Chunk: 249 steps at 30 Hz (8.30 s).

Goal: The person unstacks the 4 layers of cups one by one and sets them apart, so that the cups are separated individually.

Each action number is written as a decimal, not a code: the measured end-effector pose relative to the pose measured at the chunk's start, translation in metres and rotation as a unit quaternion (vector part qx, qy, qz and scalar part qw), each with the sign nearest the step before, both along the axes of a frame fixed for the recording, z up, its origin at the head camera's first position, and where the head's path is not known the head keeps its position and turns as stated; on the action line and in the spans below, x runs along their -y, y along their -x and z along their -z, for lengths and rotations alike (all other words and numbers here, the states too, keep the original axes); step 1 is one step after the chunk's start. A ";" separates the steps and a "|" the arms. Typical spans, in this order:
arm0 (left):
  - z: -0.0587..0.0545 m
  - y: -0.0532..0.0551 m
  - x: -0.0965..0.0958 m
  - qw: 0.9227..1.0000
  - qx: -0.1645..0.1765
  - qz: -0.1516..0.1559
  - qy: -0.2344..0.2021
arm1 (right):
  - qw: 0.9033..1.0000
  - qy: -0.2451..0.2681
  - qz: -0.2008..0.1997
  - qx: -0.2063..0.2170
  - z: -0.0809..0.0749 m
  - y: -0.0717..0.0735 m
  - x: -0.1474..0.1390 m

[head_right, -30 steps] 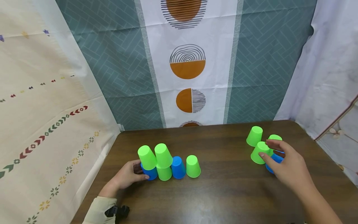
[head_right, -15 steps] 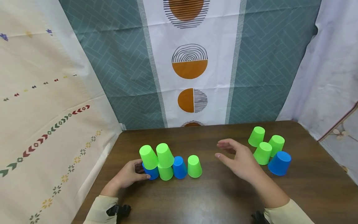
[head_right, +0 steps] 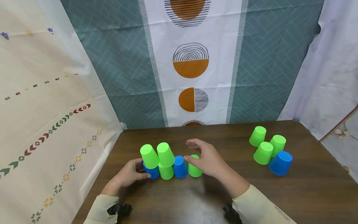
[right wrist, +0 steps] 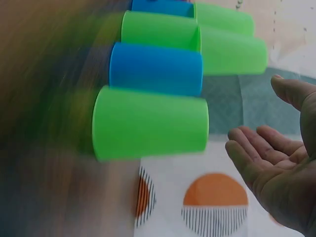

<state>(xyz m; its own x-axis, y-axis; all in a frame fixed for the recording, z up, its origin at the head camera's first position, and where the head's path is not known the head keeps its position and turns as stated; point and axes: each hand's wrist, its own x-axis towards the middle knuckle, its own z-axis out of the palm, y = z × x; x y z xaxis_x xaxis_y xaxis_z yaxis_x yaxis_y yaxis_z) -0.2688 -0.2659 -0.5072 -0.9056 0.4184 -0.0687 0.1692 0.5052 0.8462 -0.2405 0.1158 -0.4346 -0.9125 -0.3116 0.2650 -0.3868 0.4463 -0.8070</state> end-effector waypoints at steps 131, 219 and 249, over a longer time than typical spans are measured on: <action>0.000 -0.001 -0.002 1.000 -0.002 0.002 -0.007 | 0.937 -0.187 0.292 0.043 0.055 -0.096 -0.278; 0.001 -0.001 -0.002 1.000 -0.002 -0.011 0.002 | 0.930 -0.232 0.280 0.054 0.072 -0.093 -0.290; -0.001 -0.002 -0.002 1.000 -0.001 -0.009 0.008 | 0.924 -0.191 0.319 -0.086 0.030 -0.100 -0.261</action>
<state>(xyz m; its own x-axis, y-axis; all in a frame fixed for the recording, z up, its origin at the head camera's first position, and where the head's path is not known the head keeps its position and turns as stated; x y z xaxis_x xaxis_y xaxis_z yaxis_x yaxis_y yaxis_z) -0.2671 -0.2641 -0.5066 -0.9130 0.4013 -0.0737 0.1621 0.5223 0.8372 -0.1401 0.3764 -0.4650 -0.8975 0.1757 0.4045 -0.0532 0.8673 -0.4950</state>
